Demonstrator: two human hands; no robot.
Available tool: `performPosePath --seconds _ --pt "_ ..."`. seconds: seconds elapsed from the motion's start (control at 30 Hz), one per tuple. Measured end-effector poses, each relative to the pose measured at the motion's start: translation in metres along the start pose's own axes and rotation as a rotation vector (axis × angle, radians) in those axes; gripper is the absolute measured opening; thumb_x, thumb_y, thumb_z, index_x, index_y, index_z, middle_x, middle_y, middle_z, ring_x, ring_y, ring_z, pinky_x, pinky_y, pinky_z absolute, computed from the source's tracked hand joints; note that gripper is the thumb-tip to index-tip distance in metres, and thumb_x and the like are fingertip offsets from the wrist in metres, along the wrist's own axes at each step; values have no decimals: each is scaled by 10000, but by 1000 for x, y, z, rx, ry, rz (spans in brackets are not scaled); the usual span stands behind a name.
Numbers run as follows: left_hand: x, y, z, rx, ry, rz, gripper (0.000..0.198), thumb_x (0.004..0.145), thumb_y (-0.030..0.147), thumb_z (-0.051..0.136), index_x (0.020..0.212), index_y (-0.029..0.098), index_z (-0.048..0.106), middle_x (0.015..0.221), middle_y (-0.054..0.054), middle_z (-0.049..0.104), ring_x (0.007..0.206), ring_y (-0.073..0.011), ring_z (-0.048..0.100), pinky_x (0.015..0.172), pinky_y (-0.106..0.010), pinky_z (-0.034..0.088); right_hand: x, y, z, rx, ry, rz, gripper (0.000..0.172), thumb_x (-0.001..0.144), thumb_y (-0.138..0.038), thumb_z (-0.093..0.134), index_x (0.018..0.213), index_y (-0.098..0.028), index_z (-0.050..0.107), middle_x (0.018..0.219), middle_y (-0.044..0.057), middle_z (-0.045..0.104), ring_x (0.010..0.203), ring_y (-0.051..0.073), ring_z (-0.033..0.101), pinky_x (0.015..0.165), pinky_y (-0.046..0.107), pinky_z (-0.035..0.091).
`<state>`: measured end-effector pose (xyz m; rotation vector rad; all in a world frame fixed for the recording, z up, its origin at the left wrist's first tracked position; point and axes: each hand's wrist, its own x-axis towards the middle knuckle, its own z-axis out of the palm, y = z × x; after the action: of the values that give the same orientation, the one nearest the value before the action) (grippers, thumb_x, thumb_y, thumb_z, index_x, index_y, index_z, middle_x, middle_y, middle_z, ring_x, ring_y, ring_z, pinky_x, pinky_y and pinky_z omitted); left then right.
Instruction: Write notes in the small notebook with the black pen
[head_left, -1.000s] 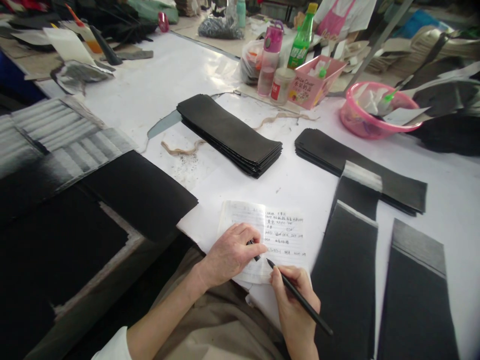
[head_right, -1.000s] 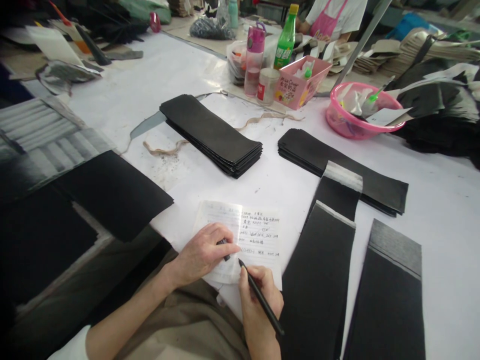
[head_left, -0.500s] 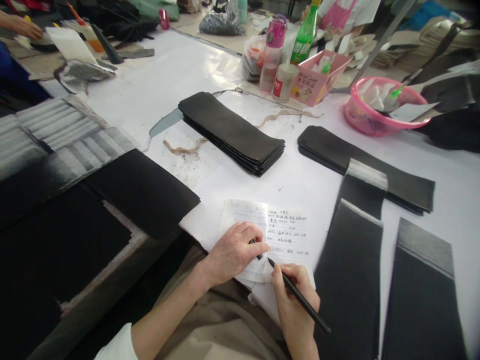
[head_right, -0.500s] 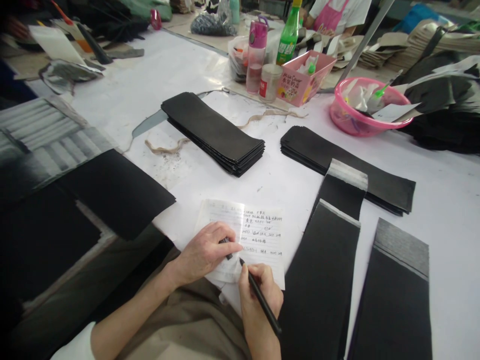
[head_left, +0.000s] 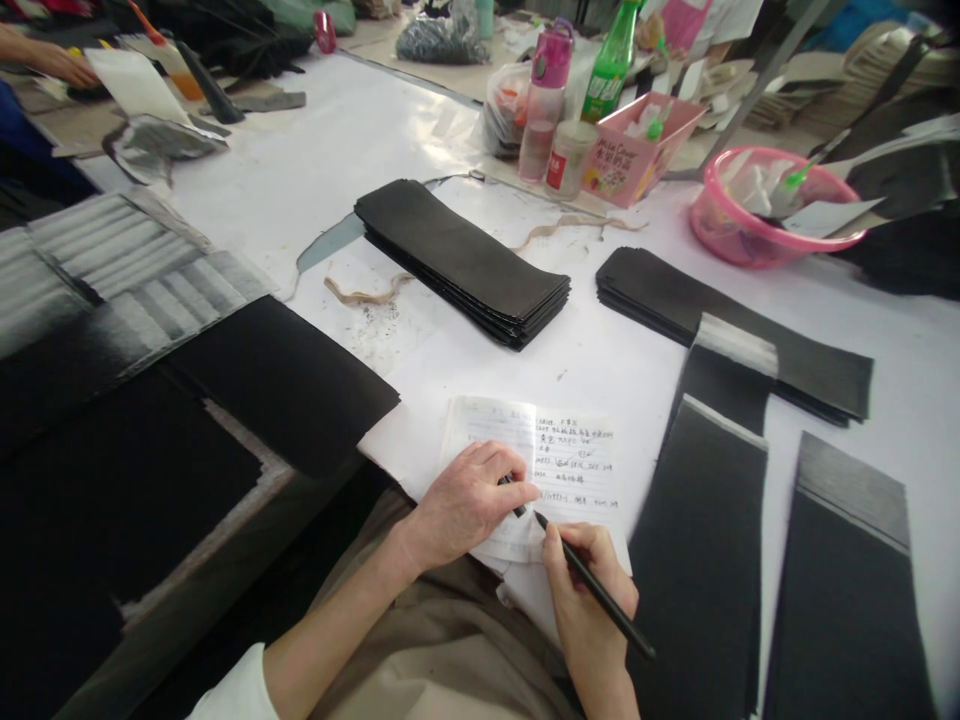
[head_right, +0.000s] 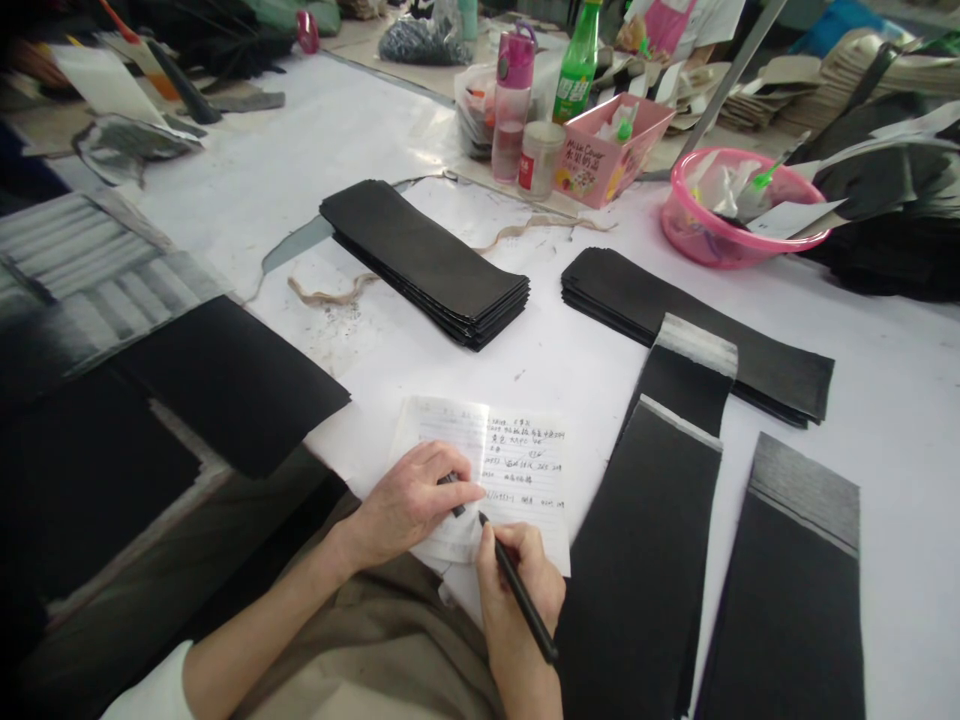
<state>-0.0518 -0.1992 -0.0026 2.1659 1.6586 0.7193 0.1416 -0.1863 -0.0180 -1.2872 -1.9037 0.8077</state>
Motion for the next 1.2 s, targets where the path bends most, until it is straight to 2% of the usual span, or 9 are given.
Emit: performPosePath --seconds 0.27,0.5,0.93,1.2 --pt "0 0 1 1 13 -2 232 946 139 490 1096 235 639 1019 -52 553 990 -205 479 897 -378 433 0 1 1 -4 -5 1 207 929 -364 614 802 -201 592 673 -12 635 545 145 607 521 237 439" --pt "0 0 1 4 20 -5 215 937 128 510 1076 230 639 1011 -43 553 990 -199 484 905 -367 431 0 0 0 -7 -9 15 216 931 -366 616 797 -198 596 672 -16 629 538 137 596 561 239 453" --pt "0 0 2 7 17 0 234 925 124 522 1091 242 638 1016 -46 559 988 -207 489 902 -373 436 3 -2 1 -10 9 -36 196 933 -339 612 800 -196 594 664 -24 625 525 127 592 542 231 440" --pt "0 0 2 1 4 -5 233 936 128 505 1096 237 635 1021 -47 551 996 -207 476 918 -379 425 2 0 -1 15 -29 -62 180 936 -307 604 797 -197 570 677 -30 614 532 117 579 549 229 425"
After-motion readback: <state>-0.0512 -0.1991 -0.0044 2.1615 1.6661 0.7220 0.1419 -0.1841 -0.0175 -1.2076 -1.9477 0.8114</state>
